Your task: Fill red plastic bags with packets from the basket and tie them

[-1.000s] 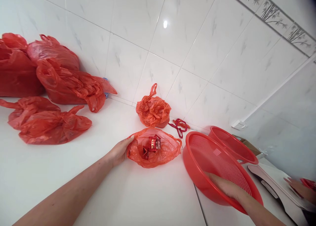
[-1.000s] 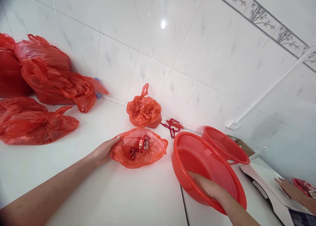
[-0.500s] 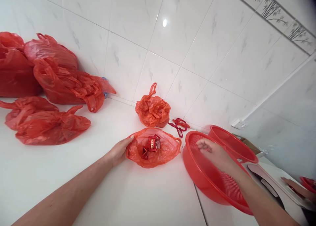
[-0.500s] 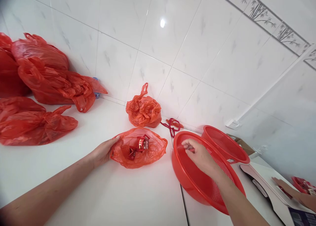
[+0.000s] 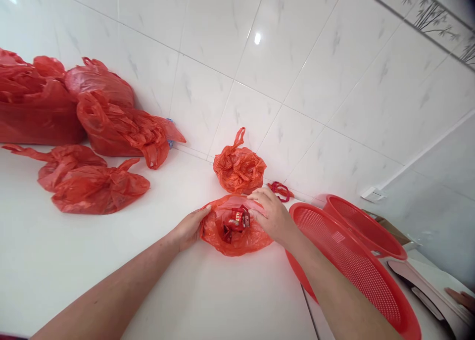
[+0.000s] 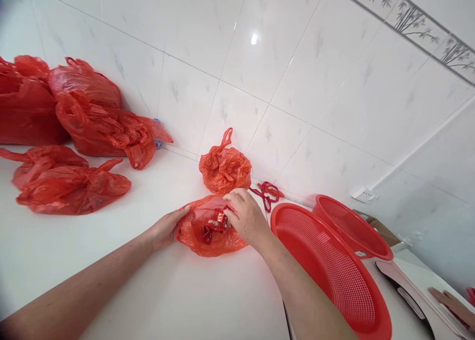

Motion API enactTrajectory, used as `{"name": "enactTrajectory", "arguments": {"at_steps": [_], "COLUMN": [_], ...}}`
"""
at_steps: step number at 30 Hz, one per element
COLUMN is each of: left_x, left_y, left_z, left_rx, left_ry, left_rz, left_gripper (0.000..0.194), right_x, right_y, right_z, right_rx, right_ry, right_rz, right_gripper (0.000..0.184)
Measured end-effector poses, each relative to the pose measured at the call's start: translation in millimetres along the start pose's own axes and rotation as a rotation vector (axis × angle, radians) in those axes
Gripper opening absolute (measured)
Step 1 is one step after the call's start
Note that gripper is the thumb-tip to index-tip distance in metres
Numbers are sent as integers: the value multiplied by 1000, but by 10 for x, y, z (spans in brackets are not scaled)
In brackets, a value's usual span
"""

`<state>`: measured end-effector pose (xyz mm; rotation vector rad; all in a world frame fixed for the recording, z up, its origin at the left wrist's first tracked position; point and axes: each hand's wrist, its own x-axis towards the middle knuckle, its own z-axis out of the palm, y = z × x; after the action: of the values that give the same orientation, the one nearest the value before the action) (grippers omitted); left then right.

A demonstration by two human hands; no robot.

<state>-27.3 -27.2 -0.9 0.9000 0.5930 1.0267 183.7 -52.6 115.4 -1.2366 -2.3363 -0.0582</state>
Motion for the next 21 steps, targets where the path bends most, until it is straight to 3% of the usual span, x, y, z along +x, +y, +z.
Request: {"name": "enactTrajectory", "arguments": {"at_steps": [3,8,11,15,21], "left_x": [34,50,48,49,-12], "left_y": [-23,-37,-35,-30,9], "left_z": [-49,-80,-70,-56,-12], "left_rx": [-103,-134,-128,-111,-62], "left_ry": [-39,-99,-70,-36,-52], "left_rz": [-66,-64,-78,-87,-55], "left_gripper": [56,58,59,57,54], "right_x": [-145,-612,-818,-905,-830], "right_y": [84,373,602,772,638], "right_z": [5,67,98,73,152], "right_rx": [-61,-132,-158,-118,83], "right_ry": [6,-39,24,149,160], "right_rz": [74,199,290,418,450], "right_gripper": [28,35,45,56,66]}}
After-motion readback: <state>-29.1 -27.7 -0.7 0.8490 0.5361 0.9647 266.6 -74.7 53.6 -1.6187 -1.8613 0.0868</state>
